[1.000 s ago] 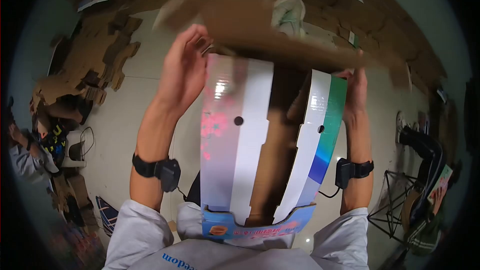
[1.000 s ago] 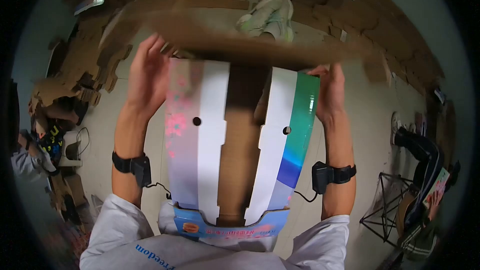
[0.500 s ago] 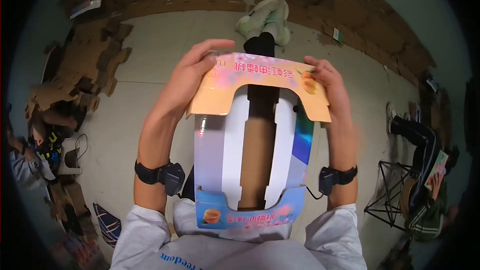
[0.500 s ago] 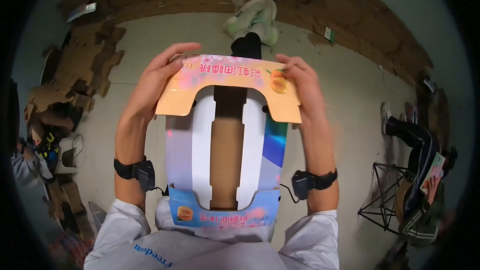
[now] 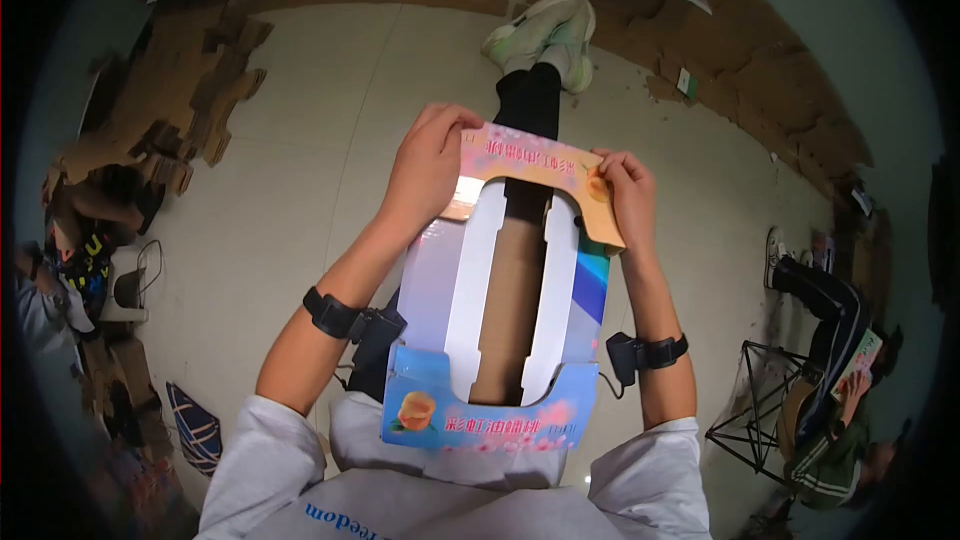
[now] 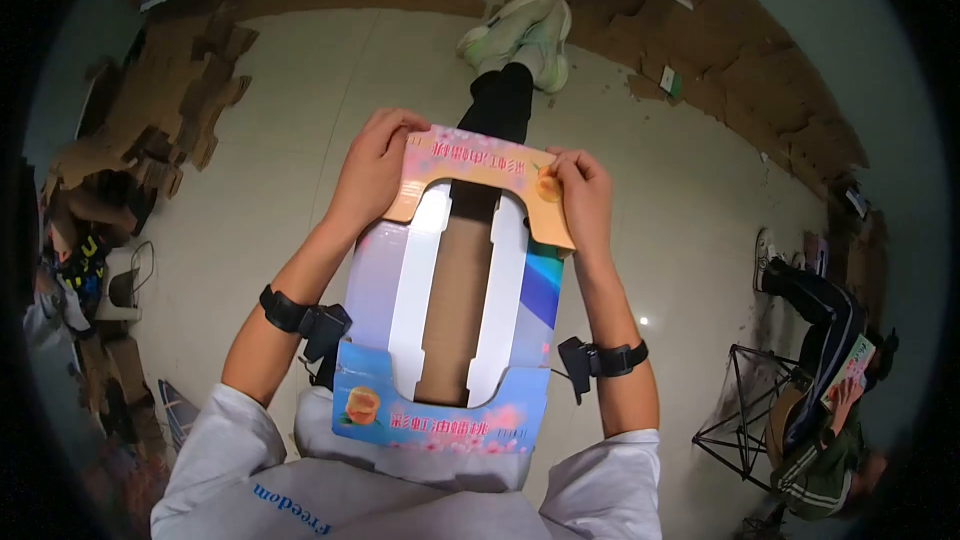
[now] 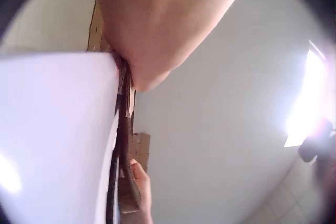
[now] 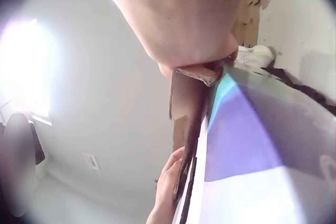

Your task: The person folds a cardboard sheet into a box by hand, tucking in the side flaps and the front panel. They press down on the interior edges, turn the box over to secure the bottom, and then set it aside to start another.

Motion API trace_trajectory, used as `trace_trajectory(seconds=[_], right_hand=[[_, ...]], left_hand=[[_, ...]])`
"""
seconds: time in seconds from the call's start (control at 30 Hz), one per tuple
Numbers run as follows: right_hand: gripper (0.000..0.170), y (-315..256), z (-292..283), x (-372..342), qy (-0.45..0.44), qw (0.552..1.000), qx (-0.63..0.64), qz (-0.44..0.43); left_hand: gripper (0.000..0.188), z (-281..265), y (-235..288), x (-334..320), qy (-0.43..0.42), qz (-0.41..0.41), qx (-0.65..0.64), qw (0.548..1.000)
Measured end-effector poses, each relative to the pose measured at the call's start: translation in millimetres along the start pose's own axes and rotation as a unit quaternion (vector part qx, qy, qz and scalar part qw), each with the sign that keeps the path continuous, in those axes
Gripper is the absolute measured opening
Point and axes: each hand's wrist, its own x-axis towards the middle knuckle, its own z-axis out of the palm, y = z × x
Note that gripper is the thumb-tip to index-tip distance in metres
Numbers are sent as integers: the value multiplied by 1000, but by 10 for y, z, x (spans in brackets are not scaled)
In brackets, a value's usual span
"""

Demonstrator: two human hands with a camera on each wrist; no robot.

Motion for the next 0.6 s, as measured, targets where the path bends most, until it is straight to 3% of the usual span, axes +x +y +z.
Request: trace_trajectory(seconds=[0.07,0.17,0.27,0.37,0.5,0.53,0.6], right_hand=[[16,-104,-2,16,-7,1000,-23,-13],[15,-338,15,80,-39,982,-184,-32],[15,-564,113,51,-31,974,-222,-21],[14,-360,249,-69,3,921,-314,-230],[15,-137,223,-124,25,929,-316,-190],[15,-117,189,-135,25,930,-320,-182],[17,-117,160,-112,22,942,-298,-153]], left_hand=[[26,-3,-42,-24,-12,-3,1,1000],[27,-58,-75,86,-59,-46,-6,997],[29,-73,-154,220,-101,-63,-8,993],[30,-113,-116,149,-89,-21,-3,996],[31,2,-54,97,-52,23,29,998],[31,2,-21,128,-63,11,28,998],[32,-121,153,181,-76,-142,-168,972]])
